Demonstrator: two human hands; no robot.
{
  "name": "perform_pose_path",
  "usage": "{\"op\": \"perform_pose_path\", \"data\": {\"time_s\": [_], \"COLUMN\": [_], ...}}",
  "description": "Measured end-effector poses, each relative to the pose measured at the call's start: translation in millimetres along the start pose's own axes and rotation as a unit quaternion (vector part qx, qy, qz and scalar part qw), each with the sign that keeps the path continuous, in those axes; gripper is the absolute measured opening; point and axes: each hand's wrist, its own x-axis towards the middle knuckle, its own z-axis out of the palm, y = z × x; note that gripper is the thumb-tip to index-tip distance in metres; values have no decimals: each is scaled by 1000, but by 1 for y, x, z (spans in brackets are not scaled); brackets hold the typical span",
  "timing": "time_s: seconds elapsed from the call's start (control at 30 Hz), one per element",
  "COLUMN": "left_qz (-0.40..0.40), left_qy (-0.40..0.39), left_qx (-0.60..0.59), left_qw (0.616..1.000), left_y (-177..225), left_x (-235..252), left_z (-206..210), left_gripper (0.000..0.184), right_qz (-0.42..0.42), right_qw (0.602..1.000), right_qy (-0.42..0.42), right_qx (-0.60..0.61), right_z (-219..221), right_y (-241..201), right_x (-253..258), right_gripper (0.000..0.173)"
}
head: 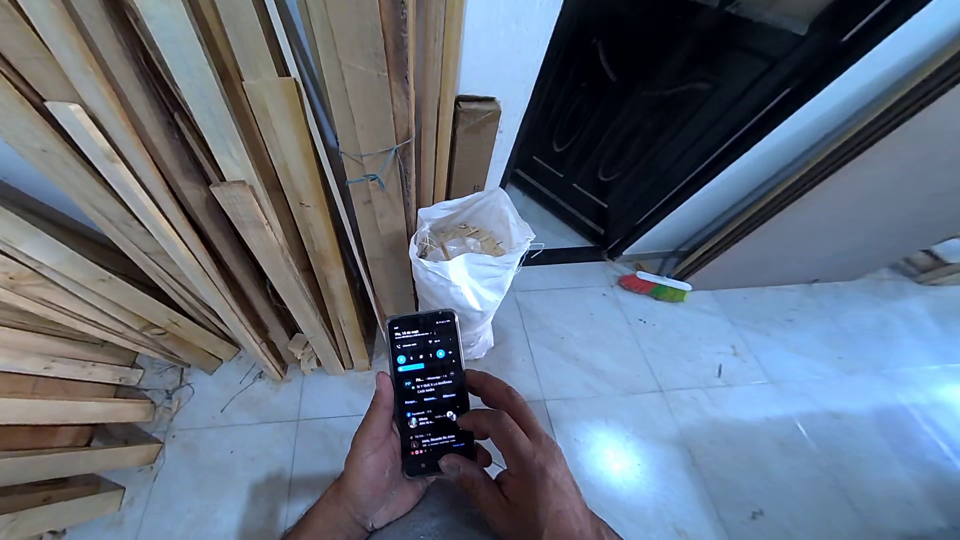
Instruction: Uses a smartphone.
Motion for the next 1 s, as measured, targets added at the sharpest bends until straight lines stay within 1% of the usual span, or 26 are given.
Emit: {"op": "perform_pose_path", "data": {"time_s": [0.83,1.0], "left_qz": [-4,-1], "left_qy": [-5,2], "left_qx": [-8,-1], "left_qw": [1000,1000], "left_y": [-1,-1], "left_x": [-2,-2], "left_z": [-2,1], "left_gripper": [67,67], "right_qz": [2,7], "right_qw": [1000,999], "right_qy": [3,12], "right_qx": [-2,-30], "right_z": [2,1], "right_y": [0,-1], "right_x": [-2,-1], "right_gripper": [40,47]}}
